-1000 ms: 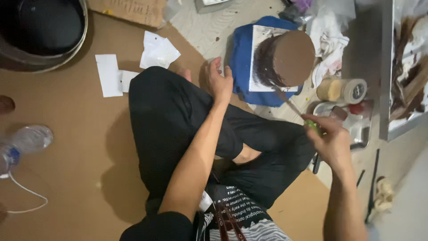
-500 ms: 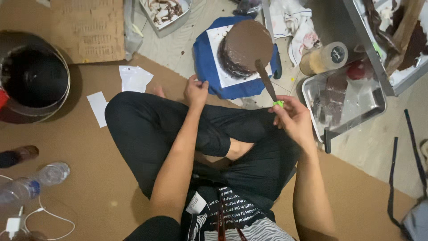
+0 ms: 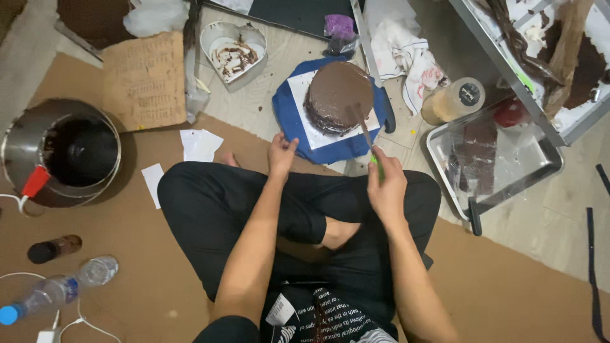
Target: The person applies chocolate icing to a round cake using a spatula and a small tool while the cake sits on a turntable. The person periodically dips a tool into a bowl of icing and spreads it across the top and sides of the cake.
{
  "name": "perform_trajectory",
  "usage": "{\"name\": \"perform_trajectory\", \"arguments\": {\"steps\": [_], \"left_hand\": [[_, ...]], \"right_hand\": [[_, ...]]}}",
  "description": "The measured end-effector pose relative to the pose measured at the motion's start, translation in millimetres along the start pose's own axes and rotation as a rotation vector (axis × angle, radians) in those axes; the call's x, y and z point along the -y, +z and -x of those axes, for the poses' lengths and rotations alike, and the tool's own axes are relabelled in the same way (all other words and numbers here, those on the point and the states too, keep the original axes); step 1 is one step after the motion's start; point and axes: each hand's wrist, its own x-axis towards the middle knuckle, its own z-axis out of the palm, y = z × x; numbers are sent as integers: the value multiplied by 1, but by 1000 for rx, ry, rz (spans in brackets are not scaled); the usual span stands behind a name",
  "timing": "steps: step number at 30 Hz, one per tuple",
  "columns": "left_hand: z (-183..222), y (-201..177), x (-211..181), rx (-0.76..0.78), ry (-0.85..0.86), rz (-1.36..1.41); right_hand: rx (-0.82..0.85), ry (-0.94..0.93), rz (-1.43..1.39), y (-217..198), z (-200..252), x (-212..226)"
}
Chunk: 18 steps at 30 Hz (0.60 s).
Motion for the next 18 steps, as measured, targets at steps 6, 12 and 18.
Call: {"name": "perform_trajectory", "arguments": {"steps": [6,12,18], "left_hand": [[-8,1,12,15,-25,36],[-5,-1,10,18,-25,29],[-12,1,19,-1,-5,-29]], "right_hand": [[43,14,-30,33,-6,25],[69,-18,123,65,-4,18],[80,-21,184,42,-16,6]]}}
